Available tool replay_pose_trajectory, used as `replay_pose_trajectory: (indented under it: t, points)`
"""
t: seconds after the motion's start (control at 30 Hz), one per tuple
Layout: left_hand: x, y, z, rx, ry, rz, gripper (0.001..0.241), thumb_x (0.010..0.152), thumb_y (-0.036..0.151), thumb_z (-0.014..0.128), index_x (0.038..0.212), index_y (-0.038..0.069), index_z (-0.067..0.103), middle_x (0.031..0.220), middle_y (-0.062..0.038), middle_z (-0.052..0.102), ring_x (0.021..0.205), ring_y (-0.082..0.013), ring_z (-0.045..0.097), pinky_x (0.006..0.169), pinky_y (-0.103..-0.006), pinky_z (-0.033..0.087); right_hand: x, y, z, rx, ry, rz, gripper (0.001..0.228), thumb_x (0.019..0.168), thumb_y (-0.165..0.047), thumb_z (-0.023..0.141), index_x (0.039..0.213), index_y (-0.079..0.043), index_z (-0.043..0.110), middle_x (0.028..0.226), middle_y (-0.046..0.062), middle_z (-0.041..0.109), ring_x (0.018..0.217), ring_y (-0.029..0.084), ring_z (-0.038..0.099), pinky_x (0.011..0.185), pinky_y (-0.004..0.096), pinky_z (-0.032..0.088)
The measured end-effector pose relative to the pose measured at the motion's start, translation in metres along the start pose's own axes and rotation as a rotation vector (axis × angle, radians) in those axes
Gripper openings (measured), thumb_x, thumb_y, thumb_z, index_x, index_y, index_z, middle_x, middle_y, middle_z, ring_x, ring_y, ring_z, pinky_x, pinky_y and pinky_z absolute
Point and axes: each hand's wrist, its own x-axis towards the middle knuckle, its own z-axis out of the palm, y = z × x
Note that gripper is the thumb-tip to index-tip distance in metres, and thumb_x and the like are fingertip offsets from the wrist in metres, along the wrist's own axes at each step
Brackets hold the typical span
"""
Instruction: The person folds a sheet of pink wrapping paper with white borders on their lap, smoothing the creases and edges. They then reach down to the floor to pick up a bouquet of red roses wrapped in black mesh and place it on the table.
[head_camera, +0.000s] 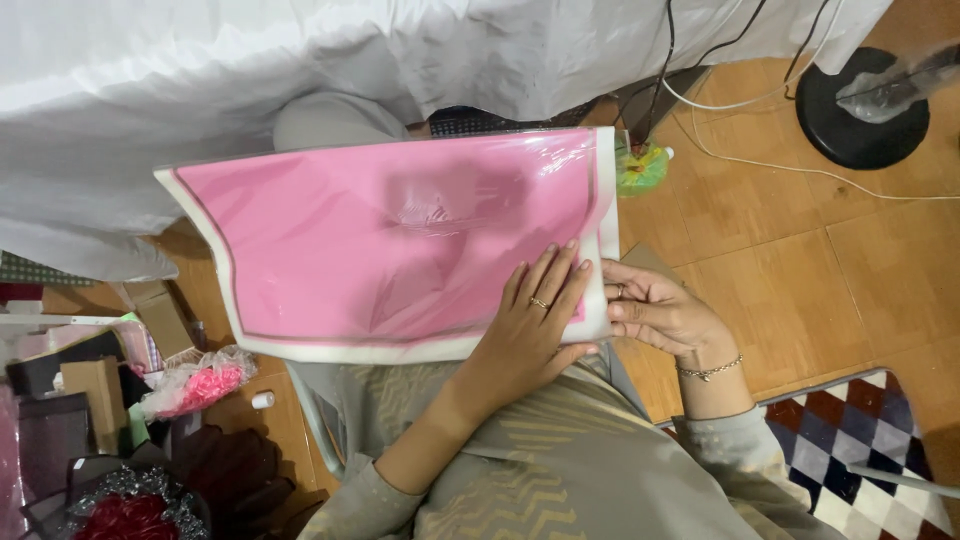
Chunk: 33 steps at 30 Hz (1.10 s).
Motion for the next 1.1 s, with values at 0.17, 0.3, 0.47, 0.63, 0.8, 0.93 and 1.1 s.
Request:
replay_pose_trajectory:
  t: [0.17, 0.3, 0.47, 0.63, 0.8, 0.93, 1.1]
  points:
    - [-0.001, -0.004, 0.004, -0.045, -0.069, -0.007, 0.110, 0.077, 0.040, 0.084, 0.163, 0.007, 0.023, 0.169, -0.022, 0.020, 0.156, -0.0399, 0.025, 0.123, -0.0581, 0.024, -0.001, -0.016, 0.020, -0.141, 0.046, 0.061, 0.058, 0.092, 0.003, 0.057, 0.147, 0.011, 0.040, 0.110, 0.021, 0.072, 0.093, 0.026, 0.077, 0.074, 0.039, 0.066]
    - [-0.001, -0.005, 0.008, -0.078, -0.091, -0.008, 0.108, 0.079, 0.037, 0.083, 0.164, 0.009, 0.021, 0.170, -0.020, 0.020, 0.156, -0.0371, 0.026, 0.123, -0.0563, 0.025, -0.001, -0.026, 0.032, -0.282, 0.049, 0.069, 0.051, 0.093, 0.003, 0.056, 0.142, 0.012, 0.045, 0.099, 0.014, 0.073, 0.085, 0.015, 0.074, 0.071, 0.035, 0.066]
    - [-0.001, -0.005, 0.005, -0.104, -0.128, -0.016, 0.102, 0.081, 0.039, 0.080, 0.161, 0.007, 0.027, 0.166, -0.022, 0.026, 0.153, -0.0383, 0.032, 0.121, -0.0553, 0.027, 0.002, -0.008, 0.014, -0.494, 0.157, 0.098, 0.014, 0.088, 0.003, 0.070, 0.101, 0.008, 0.072, 0.073, 0.009, 0.076, 0.065, 0.010, 0.070, 0.061, 0.028, 0.062]
    - [-0.004, -0.009, 0.006, -0.089, -0.145, -0.043, 0.105, 0.078, 0.040, 0.081, 0.162, 0.006, 0.026, 0.166, -0.023, 0.026, 0.152, -0.0388, 0.032, 0.121, -0.0553, 0.027, 0.012, 0.004, 0.016, -0.478, 0.206, 0.051, 0.006, 0.086, 0.001, 0.075, 0.087, 0.006, 0.071, 0.066, 0.007, 0.072, 0.059, 0.010, 0.067, 0.059, 0.024, 0.056]
    - [-0.003, -0.011, 0.001, -0.115, -0.157, -0.070, 0.103, 0.080, 0.038, 0.079, 0.162, 0.008, 0.025, 0.166, -0.022, 0.027, 0.152, -0.0392, 0.032, 0.122, -0.0553, 0.026, 0.021, 0.016, 0.013, -0.441, 0.247, 0.045, 0.011, 0.083, -0.003, 0.079, 0.087, 0.004, 0.072, 0.064, 0.007, 0.071, 0.055, 0.008, 0.064, 0.056, 0.021, 0.053]
    - [-0.004, -0.015, 0.001, -0.148, -0.133, -0.075, 0.095, 0.084, 0.039, 0.075, 0.161, 0.008, 0.028, 0.164, -0.021, 0.031, 0.150, -0.0379, 0.035, 0.120, -0.0538, 0.030, 0.027, 0.018, 0.013, -0.465, 0.264, 0.042, 0.014, 0.084, -0.007, 0.080, 0.085, 0.001, 0.068, 0.066, 0.004, 0.069, 0.057, 0.009, 0.062, 0.058, 0.022, 0.050]
    - [-0.001, -0.019, 0.007, -0.142, -0.079, -0.092, 0.095, 0.086, 0.040, 0.074, 0.162, 0.008, 0.026, 0.161, -0.022, 0.035, 0.146, -0.0384, 0.042, 0.117, -0.0528, 0.033, 0.035, -0.012, 0.052, -0.645, 0.301, -0.027, 0.012, 0.089, -0.004, 0.076, 0.084, 0.000, 0.067, 0.066, 0.002, 0.063, 0.060, 0.009, 0.058, 0.058, 0.021, 0.044]
